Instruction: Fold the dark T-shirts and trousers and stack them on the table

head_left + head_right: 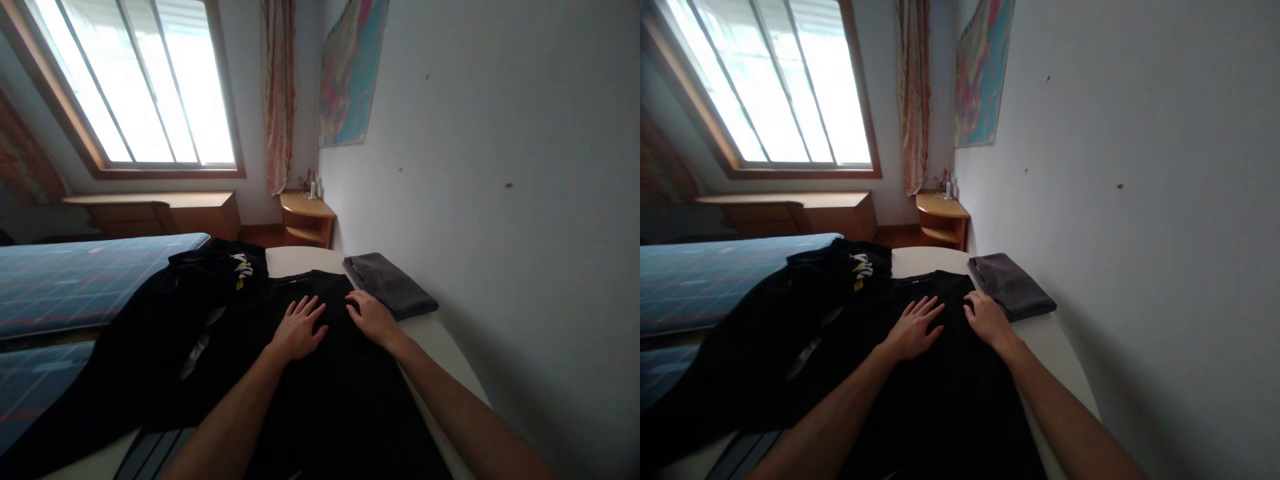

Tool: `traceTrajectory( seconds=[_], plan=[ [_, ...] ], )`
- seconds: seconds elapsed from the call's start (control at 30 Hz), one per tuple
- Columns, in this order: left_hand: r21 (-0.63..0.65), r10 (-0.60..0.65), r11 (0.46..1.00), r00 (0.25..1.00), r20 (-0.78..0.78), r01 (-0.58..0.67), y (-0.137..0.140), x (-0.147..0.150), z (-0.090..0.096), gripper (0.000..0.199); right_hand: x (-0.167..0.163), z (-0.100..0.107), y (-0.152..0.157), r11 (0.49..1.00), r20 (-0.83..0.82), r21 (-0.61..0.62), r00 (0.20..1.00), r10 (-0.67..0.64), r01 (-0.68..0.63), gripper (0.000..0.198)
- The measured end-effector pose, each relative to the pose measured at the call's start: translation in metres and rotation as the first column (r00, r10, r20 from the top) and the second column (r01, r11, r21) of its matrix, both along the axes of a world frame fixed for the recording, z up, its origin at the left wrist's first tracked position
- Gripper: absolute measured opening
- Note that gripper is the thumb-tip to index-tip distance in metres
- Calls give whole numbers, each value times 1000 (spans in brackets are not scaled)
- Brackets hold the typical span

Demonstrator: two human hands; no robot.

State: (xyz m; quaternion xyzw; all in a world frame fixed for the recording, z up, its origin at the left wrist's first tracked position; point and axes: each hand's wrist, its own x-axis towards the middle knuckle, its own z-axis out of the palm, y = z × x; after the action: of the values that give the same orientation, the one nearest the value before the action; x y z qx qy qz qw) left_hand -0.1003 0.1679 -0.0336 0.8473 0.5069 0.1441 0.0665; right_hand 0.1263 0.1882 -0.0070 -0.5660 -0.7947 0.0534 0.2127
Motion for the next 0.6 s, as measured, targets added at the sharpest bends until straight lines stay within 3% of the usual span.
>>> traceTrajectory(
  seconds=[0.1, 0.2, 0.3, 0.43, 0.6],
  plan=[
    [0, 5, 1000, 1000, -6, -5, 0, 1, 1, 58, 10, 14, -20, 984, 156, -70, 977, -149, 161, 26],
    [2, 7, 1000, 1000, -8, -7, -1, 3, 2, 56, 12, 22, -39, 934, 309, -103, 904, -296, 341, 27],
    [27, 15, 1000, 1000, -2, -15, -2, 6, 1, 53, 11, 22, -52, 892, 394, -111, 843, -366, 439, 34],
    [24, -22, 999, 1000, 11, 22, -4, 8, 0, 50, 15, 17, -55, 893, 357, -161, 868, -344, 420, 33],
    [12, -57, 998, 998, 33, 56, -4, 6, 0, 51, 22, 10, -50, 921, 117, -195, 940, -321, 338, 22]
  ],
)
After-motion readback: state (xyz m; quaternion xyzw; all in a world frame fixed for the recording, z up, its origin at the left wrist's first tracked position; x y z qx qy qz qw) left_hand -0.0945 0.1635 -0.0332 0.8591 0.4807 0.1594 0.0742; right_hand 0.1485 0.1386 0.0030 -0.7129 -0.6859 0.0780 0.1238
